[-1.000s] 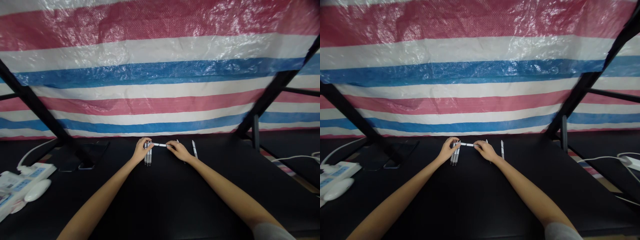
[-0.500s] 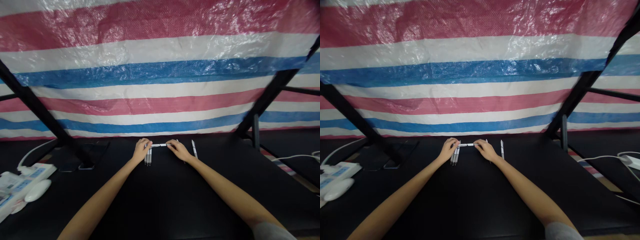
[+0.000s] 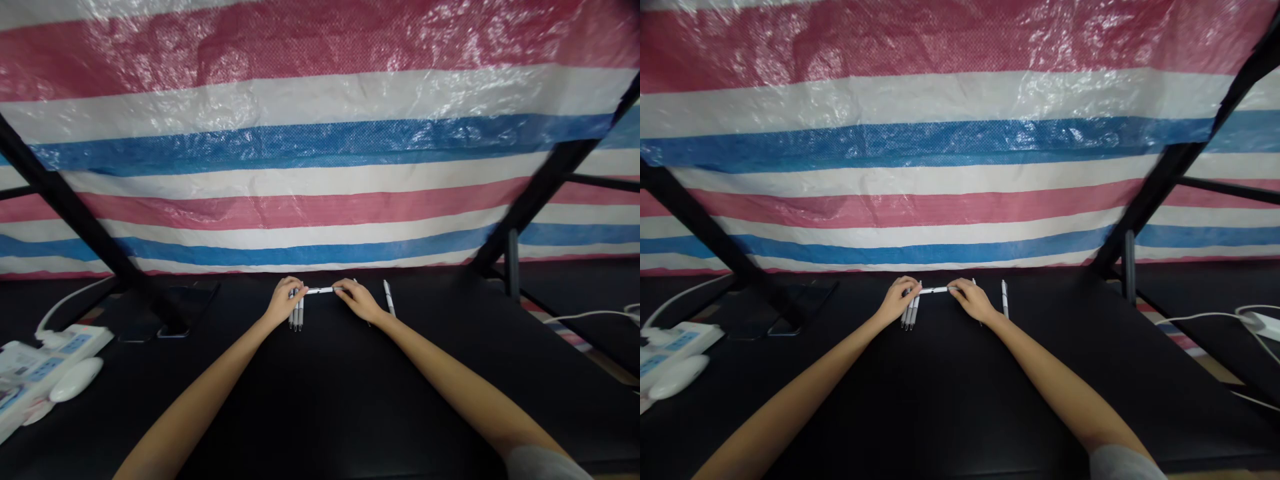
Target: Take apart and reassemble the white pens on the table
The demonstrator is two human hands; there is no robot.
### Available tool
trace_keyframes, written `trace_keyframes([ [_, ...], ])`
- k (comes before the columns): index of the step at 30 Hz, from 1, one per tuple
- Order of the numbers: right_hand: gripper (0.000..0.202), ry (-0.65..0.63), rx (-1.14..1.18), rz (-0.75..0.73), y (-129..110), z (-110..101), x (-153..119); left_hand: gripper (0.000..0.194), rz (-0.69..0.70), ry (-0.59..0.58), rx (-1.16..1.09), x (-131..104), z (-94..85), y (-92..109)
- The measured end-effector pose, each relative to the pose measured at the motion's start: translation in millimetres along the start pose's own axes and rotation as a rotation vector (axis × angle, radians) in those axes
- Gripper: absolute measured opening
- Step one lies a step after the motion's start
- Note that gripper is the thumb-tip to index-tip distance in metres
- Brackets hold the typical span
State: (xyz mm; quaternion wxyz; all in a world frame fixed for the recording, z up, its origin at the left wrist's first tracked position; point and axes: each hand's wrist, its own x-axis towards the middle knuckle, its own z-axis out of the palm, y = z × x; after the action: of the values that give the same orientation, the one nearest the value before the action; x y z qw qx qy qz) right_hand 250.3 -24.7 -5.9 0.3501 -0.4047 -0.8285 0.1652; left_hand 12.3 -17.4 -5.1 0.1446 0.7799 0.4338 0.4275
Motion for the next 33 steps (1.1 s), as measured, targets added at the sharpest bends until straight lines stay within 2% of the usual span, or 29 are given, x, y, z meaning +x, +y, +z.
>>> trace_keyframes([
  [3, 0.023, -0.002, 0.001, 0.0, 0.8, 0.2, -0.1, 0.027, -0.029, -0.016, 0.038, 0.2, 0.3, -0.6],
  [7, 0.023, 0.014, -0.013, 0.013, 1.6, 0.8, -0.3, 0.011, -0.028, 0.023, 0.008, -0.3, -0.8, 1.5],
  [9, 0.023, 0.016, -0.017, 0.011, 1.4, 0.9, -0.4, 0.015, 0.0, 0.018, -0.019, -0.7, -1.5, 3.0],
  [14, 0.023, 0.004, -0.001, 0.009, 0.7, 0.0, -0.4, 0.006, 0.057, -0.023, -0.011, -1.1, -0.8, 2.9],
  [23, 0.021, -0.006, 0.045, 0.003, 0.5, -0.4, -0.6, 0.024, 0.016, -0.043, 0.071, -1.1, 0.5, 0.3],
  [26, 0.021, -0.002, 0.039, 0.014, -0.6, -0.8, -0.7, 0.013, 0.012, -0.016, 0.055, -1.5, -0.9, 2.9],
  [29, 0.021, 0.003, 0.033, 0.016, -1.5, -1.3, -0.7, 0.019, 0.03, -0.016, 0.016, -1.8, -2.0, 5.1],
  [33, 0.021, 0.0, 0.033, 0.015, -1.3, -1.2, -0.4, 0.009, 0.066, -0.05, -0.002, -1.6, -2.1, 5.1],
])
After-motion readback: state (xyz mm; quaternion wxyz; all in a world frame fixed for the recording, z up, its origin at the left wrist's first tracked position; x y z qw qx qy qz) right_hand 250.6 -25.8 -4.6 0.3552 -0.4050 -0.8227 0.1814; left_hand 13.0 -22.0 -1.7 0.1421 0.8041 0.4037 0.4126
